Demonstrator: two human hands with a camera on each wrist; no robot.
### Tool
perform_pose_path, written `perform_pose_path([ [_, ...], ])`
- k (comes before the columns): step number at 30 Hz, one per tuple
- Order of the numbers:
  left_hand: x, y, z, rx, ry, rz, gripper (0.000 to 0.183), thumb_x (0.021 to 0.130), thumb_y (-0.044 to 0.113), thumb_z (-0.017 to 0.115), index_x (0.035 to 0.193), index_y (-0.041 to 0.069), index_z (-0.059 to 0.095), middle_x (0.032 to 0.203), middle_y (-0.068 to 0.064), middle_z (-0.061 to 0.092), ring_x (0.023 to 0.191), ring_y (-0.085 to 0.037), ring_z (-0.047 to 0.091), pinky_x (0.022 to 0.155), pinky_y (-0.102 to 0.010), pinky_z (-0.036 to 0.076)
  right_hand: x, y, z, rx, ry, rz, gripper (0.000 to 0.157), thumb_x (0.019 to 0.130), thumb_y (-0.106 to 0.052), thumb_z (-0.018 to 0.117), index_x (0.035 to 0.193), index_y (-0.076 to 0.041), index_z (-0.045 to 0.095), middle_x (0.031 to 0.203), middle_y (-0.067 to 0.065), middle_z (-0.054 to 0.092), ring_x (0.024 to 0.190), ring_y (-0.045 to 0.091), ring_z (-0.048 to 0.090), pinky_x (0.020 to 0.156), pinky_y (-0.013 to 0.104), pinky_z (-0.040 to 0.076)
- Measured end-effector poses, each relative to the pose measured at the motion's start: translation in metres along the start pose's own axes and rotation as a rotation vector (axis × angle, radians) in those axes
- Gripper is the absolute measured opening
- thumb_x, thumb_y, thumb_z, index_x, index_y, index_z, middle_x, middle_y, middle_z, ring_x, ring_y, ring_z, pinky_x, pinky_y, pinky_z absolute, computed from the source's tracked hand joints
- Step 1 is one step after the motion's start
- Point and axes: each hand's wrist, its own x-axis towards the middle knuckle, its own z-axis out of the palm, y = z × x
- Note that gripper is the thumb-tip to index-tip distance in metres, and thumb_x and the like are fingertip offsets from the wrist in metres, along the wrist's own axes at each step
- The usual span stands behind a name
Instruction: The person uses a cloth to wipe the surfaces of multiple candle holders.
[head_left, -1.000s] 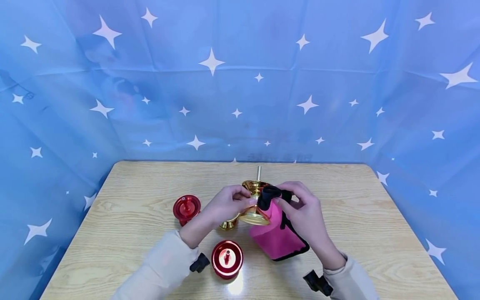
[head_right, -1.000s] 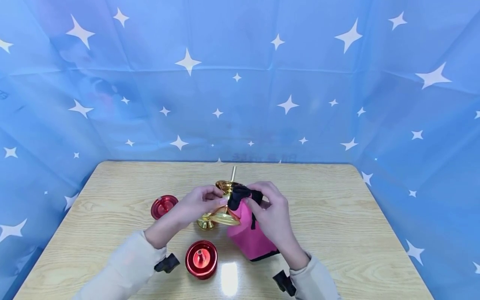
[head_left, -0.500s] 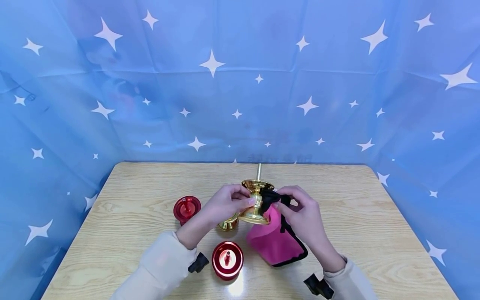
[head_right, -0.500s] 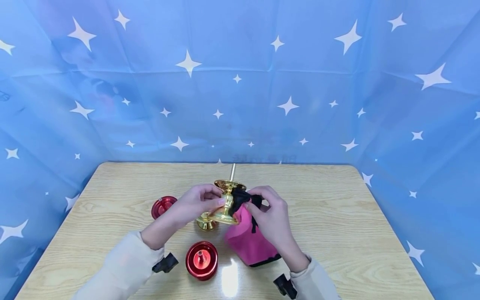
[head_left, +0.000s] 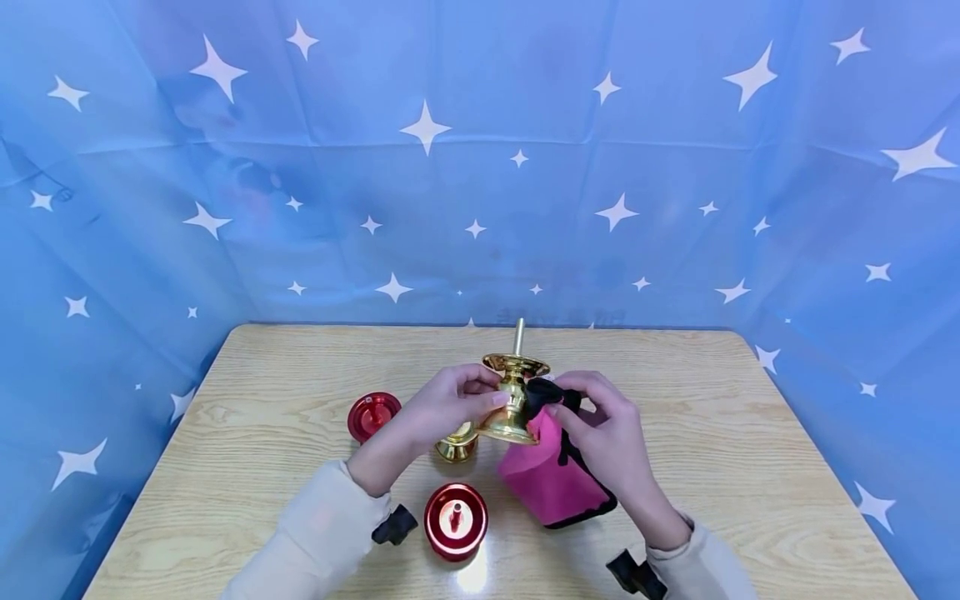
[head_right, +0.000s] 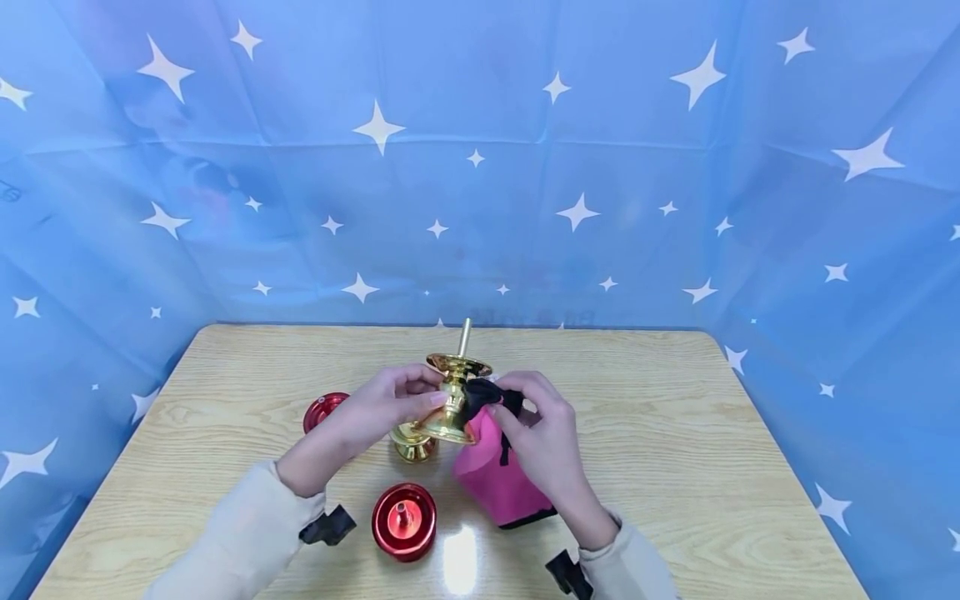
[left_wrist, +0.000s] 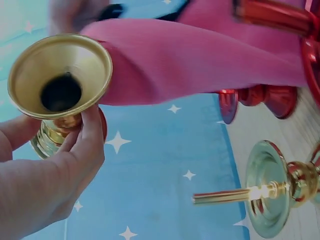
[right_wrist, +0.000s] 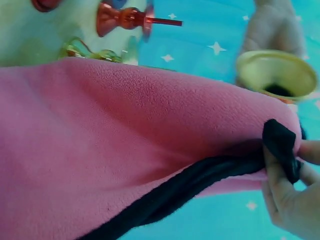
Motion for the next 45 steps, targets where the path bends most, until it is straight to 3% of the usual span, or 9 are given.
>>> perform_pose_path([
  [3,-0.001,0.002,0.0,-0.012,0.001,-0.008,0.028,0.089,0.009,0.059,0.111,-0.008,0.054,0.094,-0.012,0.059,0.081,-0.015,0.057,0.073,-0.027,0.051,-0.003,0.01,0.003,0.038,-0.017,0.047,0.023,0.075,0.016,0.065,0.093,0.003,0.064,0.099,0.013,0.059,0.084,0.013,0.055,0.067,0.022,0.054],
  [7,0.001,-0.002,0.003,0.085,0.041,0.007,0.027,0.088,0.009,0.06,0.109,-0.008,0.056,0.091,-0.011,0.06,0.081,-0.015,0.057,0.072,-0.027,0.05,-0.004,0.011,0.003,0.015,-0.018,0.059,0.023,0.074,0.015,0.066,0.093,0.0,0.065,0.098,0.011,0.06,0.084,0.013,0.055,0.066,0.023,0.054],
  [12,0.001,-0.005,0.004,0.133,0.034,0.023,0.031,0.088,0.013,0.061,0.111,-0.008,0.056,0.093,-0.01,0.06,0.085,-0.017,0.058,0.074,-0.028,0.05,-0.001,-0.002,0.0,-0.036,-0.006,-0.034,0.028,0.073,0.017,0.065,0.092,-0.003,0.067,0.099,0.008,0.06,0.086,0.014,0.058,0.067,0.023,0.054],
  [18,0.0,-0.001,0.003,0.032,-0.001,-0.019,0.039,0.086,0.02,0.065,0.114,-0.005,0.055,0.098,-0.01,0.059,0.085,-0.016,0.058,0.072,-0.027,0.051,0.002,-0.01,-0.001,-0.031,0.005,-0.122,0.03,0.072,0.021,0.063,0.093,0.0,0.066,0.101,0.012,0.059,0.088,0.014,0.059,0.072,0.022,0.053],
  [24,0.001,-0.003,0.001,-0.016,-0.011,-0.007,0.035,0.087,0.013,0.062,0.115,-0.007,0.054,0.097,-0.012,0.057,0.078,-0.013,0.054,0.066,-0.024,0.049,0.001,-0.001,-0.001,-0.023,-0.03,-0.01,0.026,0.074,0.015,0.065,0.095,-0.001,0.065,0.1,0.01,0.06,0.088,0.012,0.057,0.066,0.022,0.054],
  [29,0.001,-0.002,0.001,-0.077,-0.009,-0.026,0.035,0.088,0.011,0.06,0.119,-0.004,0.052,0.103,-0.013,0.059,0.086,-0.015,0.057,0.072,-0.025,0.05,0.001,0.007,-0.001,-0.013,-0.05,0.093,0.022,0.076,0.012,0.066,0.095,0.002,0.064,0.101,0.01,0.06,0.088,0.012,0.056,0.068,0.023,0.054],
  [38,-0.004,0.002,-0.008,-0.069,-0.19,0.015,0.062,0.079,0.006,0.071,0.133,0.002,0.041,0.124,-0.013,0.051,0.114,-0.026,0.048,0.091,-0.033,0.045,0.002,0.011,-0.003,-0.032,-0.031,0.095,0.022,0.075,0.013,0.066,0.094,0.002,0.065,0.1,0.01,0.06,0.088,0.011,0.056,0.07,0.022,0.053],
  [41,-0.005,0.003,-0.007,-0.02,-0.173,0.016,0.065,0.076,0.006,0.073,0.133,0.003,0.041,0.125,-0.012,0.05,0.113,-0.027,0.048,0.091,-0.033,0.045,0.002,0.01,-0.003,-0.035,-0.032,0.104,0.021,0.076,0.012,0.066,0.094,0.001,0.065,0.099,0.01,0.06,0.088,0.011,0.056,0.069,0.022,0.053],
  [45,-0.005,0.003,-0.001,0.082,-0.09,0.005,0.067,0.074,0.011,0.076,0.132,0.006,0.044,0.119,-0.011,0.053,0.106,-0.027,0.052,0.087,-0.033,0.047,0.004,0.004,-0.003,-0.062,-0.016,0.083,0.021,0.076,0.009,0.068,0.094,-0.002,0.067,0.098,0.007,0.061,0.086,0.011,0.056,0.065,0.021,0.053],
])
